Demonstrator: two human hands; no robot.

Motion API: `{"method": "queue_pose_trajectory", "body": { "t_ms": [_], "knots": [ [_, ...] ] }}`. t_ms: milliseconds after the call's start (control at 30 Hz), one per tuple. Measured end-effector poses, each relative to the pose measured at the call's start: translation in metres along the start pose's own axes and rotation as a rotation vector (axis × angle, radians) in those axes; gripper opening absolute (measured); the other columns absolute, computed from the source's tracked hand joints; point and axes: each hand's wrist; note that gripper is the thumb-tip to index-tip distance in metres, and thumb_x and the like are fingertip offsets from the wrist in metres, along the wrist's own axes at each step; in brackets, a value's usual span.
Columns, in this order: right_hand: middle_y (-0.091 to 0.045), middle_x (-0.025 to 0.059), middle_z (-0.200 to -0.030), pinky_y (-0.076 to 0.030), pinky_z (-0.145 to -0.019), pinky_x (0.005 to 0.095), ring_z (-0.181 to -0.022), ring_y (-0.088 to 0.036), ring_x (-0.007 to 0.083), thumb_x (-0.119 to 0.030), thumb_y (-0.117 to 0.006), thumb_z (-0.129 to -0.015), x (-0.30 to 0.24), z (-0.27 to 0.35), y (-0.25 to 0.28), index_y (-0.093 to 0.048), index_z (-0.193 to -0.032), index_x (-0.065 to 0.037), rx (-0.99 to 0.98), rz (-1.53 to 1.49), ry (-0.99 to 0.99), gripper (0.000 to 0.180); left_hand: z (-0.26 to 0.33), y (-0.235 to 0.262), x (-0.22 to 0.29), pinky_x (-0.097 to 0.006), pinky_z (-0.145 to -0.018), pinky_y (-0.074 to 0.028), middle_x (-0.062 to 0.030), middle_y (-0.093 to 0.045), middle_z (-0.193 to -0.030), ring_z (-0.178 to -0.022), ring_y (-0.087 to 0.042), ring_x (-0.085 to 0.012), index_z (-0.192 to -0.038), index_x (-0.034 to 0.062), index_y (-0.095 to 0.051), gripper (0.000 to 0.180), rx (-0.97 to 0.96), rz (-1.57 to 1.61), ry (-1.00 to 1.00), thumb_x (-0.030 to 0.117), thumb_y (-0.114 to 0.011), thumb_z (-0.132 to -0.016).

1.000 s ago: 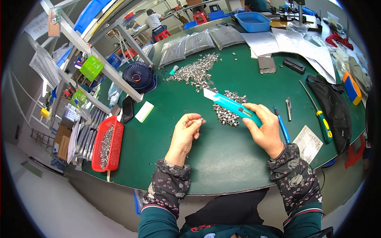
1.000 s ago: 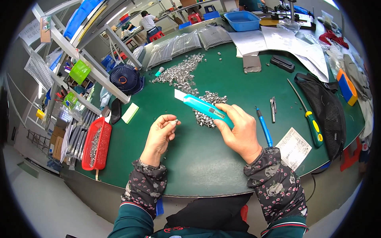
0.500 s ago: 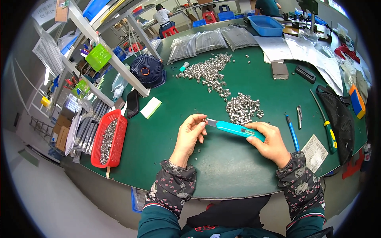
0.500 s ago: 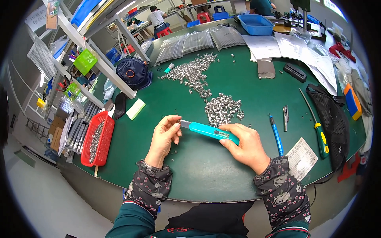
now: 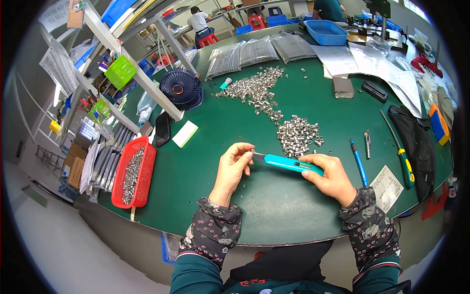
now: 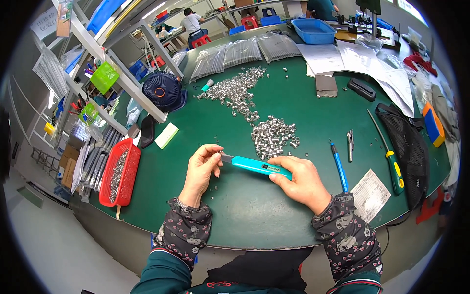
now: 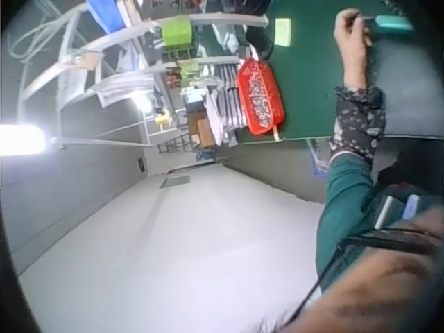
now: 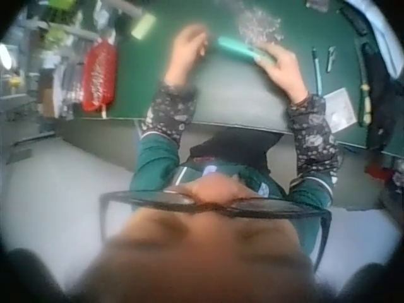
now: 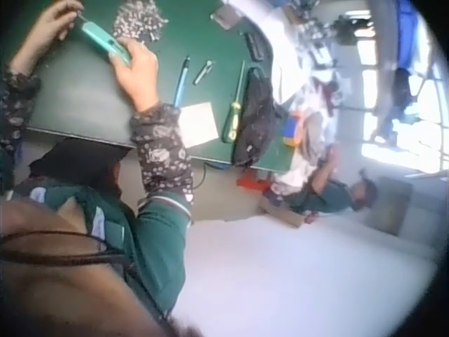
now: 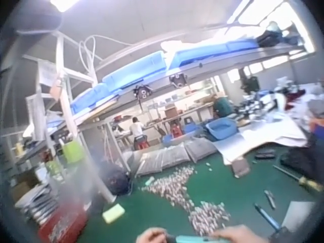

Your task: Processing and trimming small metal components using a utility knife.

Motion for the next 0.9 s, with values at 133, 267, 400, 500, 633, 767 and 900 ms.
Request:
{"method": "queue_pose_trajectory", "body": {
  "t_ms": [133,267,400,500,633,767,900],
  "knots": [
    [-0.063,0.0153,-0.086,-0.047,-0.067,0.0358,-0.075,-0.061,0.0289,-0.016,-0.066,-0.075,0.0,-0.001,0.002,-0.063,-0.1,-0.003,-0.008,0.004,-0.028,0.029,0.001,0.001,0.001,-0.017,-0.045,-0.041,-0.0029,-0.056,-0.077,-0.062,-0.052,-0.0061,-0.099,-0.0001,-0.058,0.014,-0.018,-0.059,0.0,0.006,-0.058,-0.086],
    [-0.061,0.0136,-0.08,-0.046,-0.062,0.0368,-0.069,-0.06,0.0286,-0.015,-0.066,-0.074,-0.004,0.0,0.0,-0.062,-0.1,-0.004,0.022,0.115,0.012,0.029,0.0,0.004,-0.002,-0.017,-0.045,-0.041,-0.0024,-0.055,-0.075,-0.06,-0.05,-0.0056,-0.097,0.0003,-0.059,0.013,-0.02,-0.181,-0.041,0.006,-0.058,-0.086],
    [-0.054,0.0107,-0.071,-0.044,-0.054,0.0378,-0.061,-0.055,0.0279,-0.012,-0.067,-0.072,-0.013,-0.002,0.001,-0.06,-0.101,-0.006,0.168,0.352,0.205,0.03,-0.001,0.005,-0.003,-0.017,-0.045,-0.041,-0.0027,-0.056,-0.08,-0.064,-0.051,-0.0056,-0.097,0.0013,-0.058,0.012,0.01,-0.046,0.004,0.007,-0.058,-0.087],
    [-0.054,0.0096,-0.07,-0.043,-0.052,0.0377,-0.059,-0.055,0.0279,-0.012,-0.067,-0.073,-0.012,-0.002,0.004,-0.06,-0.101,-0.006,0.271,0.343,0.223,0.03,-0.002,0.006,-0.007,-0.016,-0.044,-0.041,-0.0032,-0.056,-0.085,-0.066,-0.052,-0.0061,-0.099,0.0021,-0.056,0.013,0.03,0.017,0.015,0.008,-0.057,-0.088],
    [-0.055,0.0102,-0.07,-0.043,-0.053,0.037,-0.058,-0.055,0.0283,-0.014,-0.066,-0.075,-0.008,0.0,0.0,-0.06,-0.1,-0.006,0.136,0.238,0.178,0.028,-0.002,0.007,-0.007,-0.016,-0.043,-0.041,-0.0047,-0.057,-0.089,-0.065,-0.052,-0.0067,-0.101,0.0022,-0.054,0.014,0.032,0.039,0.008,0.007,-0.054,-0.089],
    [-0.056,0.0106,-0.071,-0.043,-0.053,0.0371,-0.059,-0.056,0.0285,-0.015,-0.065,-0.075,-0.005,0.0,0.001,-0.06,-0.1,-0.006,0.107,0.202,0.146,0.027,-0.001,0.004,-0.003,-0.016,-0.043,-0.042,-0.0065,-0.058,-0.094,-0.062,-0.053,-0.0073,-0.104,0.002,-0.054,0.015,0.006,0.083,0.023,0.006,-0.052,-0.09],
    [-0.056,0.0106,-0.072,-0.044,-0.054,0.0374,-0.06,-0.056,0.0286,-0.015,-0.065,-0.075,-0.006,0.0,0.001,-0.061,-0.1,-0.006,0.097,0.201,0.138,0.027,0.0,0.002,-0.001,-0.016,-0.042,-0.042,-0.0067,-0.058,-0.097,-0.063,-0.053,-0.0074,-0.107,0.0021,-0.053,0.018,-0.01,0.107,0.041,0.005,-0.052,-0.09]
  ]
}}
Point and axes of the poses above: each hand's wrist, its own z-axis away from the middle knuckle, its own y-axis out of the back of the hand, x = y × z
